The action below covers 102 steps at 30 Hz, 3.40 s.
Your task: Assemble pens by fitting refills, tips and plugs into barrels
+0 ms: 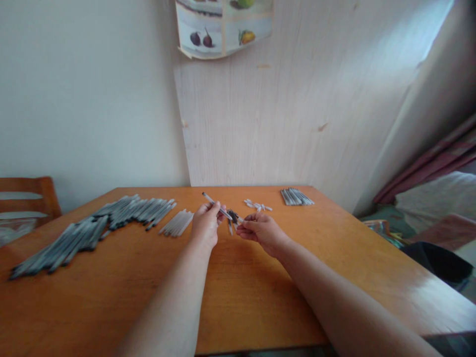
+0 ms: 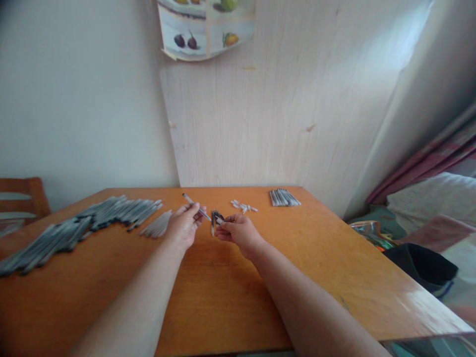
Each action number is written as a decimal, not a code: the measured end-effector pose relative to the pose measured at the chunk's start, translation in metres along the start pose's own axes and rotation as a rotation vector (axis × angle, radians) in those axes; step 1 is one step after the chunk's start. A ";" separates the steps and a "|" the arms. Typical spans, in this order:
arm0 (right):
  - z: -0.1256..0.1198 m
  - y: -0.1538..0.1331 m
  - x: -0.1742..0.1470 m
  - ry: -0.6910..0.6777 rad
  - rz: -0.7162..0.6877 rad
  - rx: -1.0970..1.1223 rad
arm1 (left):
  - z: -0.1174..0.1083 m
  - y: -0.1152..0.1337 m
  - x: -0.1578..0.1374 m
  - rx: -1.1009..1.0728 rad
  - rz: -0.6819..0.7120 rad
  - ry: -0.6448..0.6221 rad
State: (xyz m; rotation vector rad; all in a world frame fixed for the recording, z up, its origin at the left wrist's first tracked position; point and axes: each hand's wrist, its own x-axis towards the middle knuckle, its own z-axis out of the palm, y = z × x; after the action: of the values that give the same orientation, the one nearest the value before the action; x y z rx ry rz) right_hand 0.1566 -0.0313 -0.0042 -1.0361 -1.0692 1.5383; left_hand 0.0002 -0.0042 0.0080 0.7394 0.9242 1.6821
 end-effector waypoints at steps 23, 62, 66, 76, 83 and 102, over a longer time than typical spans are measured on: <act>0.002 0.007 0.001 -0.072 -0.003 0.017 | 0.003 -0.011 -0.004 0.030 -0.016 -0.073; 0.002 -0.004 -0.005 -0.040 -0.127 0.032 | 0.004 -0.008 -0.015 0.099 -0.071 -0.167; 0.000 -0.004 -0.005 -0.050 -0.130 0.031 | 0.005 -0.006 -0.017 0.101 -0.073 -0.180; -0.005 -0.004 -0.003 -0.101 -0.132 0.013 | 0.005 -0.003 -0.018 0.080 -0.072 -0.222; -0.002 -0.006 -0.005 -0.074 -0.158 0.021 | 0.008 -0.004 -0.018 0.077 -0.057 -0.200; 0.004 -0.006 -0.008 -0.021 -0.207 0.002 | 0.011 -0.004 -0.023 0.037 -0.061 -0.162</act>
State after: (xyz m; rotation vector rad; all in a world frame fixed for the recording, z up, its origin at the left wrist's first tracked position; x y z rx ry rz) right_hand 0.1561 -0.0388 0.0038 -0.8803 -1.1515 1.3858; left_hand 0.0174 -0.0228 0.0097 0.8510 0.8580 1.5312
